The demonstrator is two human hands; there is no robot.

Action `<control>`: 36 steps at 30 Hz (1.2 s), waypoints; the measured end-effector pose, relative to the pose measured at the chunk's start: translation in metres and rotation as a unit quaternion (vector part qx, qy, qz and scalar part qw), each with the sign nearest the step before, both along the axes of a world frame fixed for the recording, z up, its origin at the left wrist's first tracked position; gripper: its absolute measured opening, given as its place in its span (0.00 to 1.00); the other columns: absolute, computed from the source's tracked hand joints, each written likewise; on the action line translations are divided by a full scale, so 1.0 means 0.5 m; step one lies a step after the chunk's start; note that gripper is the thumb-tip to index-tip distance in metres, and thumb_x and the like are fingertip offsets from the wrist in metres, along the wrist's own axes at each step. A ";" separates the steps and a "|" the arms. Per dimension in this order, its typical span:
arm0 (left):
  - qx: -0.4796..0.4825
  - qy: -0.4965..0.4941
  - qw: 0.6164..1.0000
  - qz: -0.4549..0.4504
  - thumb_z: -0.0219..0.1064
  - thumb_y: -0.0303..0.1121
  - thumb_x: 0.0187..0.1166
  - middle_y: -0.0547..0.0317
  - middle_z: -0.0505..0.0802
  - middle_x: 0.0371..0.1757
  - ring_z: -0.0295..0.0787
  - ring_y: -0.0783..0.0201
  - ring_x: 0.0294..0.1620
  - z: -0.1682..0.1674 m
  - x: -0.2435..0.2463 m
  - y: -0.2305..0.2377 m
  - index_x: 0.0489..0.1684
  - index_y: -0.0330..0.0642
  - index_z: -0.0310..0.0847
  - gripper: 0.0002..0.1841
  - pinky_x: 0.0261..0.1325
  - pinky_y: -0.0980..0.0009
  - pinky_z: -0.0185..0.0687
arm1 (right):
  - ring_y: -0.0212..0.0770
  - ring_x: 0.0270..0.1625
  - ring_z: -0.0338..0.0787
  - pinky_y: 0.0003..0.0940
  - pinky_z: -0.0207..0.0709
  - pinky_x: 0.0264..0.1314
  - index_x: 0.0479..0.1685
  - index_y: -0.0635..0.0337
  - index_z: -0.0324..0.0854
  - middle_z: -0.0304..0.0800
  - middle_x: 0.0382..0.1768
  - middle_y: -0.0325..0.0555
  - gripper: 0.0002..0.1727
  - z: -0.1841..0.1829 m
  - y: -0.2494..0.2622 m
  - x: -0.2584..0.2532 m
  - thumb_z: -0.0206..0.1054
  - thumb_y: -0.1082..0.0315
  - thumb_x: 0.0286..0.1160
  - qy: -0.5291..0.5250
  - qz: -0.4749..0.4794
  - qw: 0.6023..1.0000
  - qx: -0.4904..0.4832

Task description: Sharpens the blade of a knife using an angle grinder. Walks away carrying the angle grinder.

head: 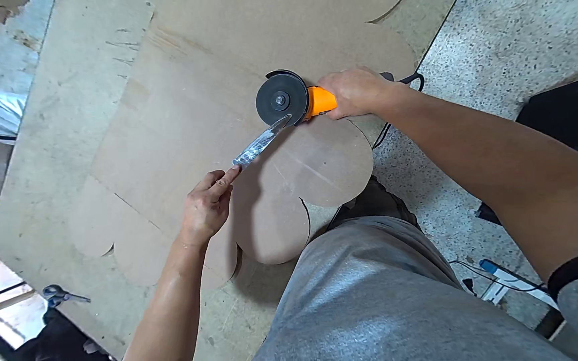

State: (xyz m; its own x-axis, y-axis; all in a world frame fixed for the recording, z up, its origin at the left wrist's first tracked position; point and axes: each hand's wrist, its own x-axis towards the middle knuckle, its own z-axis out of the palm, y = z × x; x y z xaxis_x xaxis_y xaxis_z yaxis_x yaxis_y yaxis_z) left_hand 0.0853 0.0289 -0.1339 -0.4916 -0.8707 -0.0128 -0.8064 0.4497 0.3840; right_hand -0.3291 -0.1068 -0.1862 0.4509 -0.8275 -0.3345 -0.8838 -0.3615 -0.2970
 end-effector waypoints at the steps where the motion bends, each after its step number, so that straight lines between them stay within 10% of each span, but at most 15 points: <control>1: 0.002 0.002 1.000 -0.002 0.61 0.29 0.86 0.46 0.91 0.61 0.92 0.55 0.54 -0.002 -0.002 -0.004 0.78 0.56 0.83 0.22 0.54 0.54 0.90 | 0.57 0.61 0.90 0.63 0.82 0.59 0.69 0.51 0.77 0.89 0.60 0.50 0.34 0.001 -0.001 0.000 0.78 0.46 0.65 0.001 0.001 1.000 0.000; 36: 0.016 0.037 0.999 -0.020 0.61 0.28 0.85 0.45 0.91 0.61 0.92 0.56 0.56 -0.019 -0.016 -0.039 0.77 0.55 0.83 0.22 0.58 0.56 0.89 | 0.55 0.60 0.91 0.63 0.82 0.58 0.70 0.50 0.77 0.89 0.59 0.49 0.34 -0.004 -0.006 0.004 0.79 0.46 0.65 -0.001 0.001 1.000 0.002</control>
State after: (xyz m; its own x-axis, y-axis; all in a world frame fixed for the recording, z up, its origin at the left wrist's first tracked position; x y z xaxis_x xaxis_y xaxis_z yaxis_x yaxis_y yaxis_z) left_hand 0.0771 0.0096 -0.1434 -0.5268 -0.8500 -0.0022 -0.7565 0.4676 0.4573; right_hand -0.3268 -0.1099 -0.1885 0.4529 -0.8255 -0.3367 -0.8825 -0.3613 -0.3011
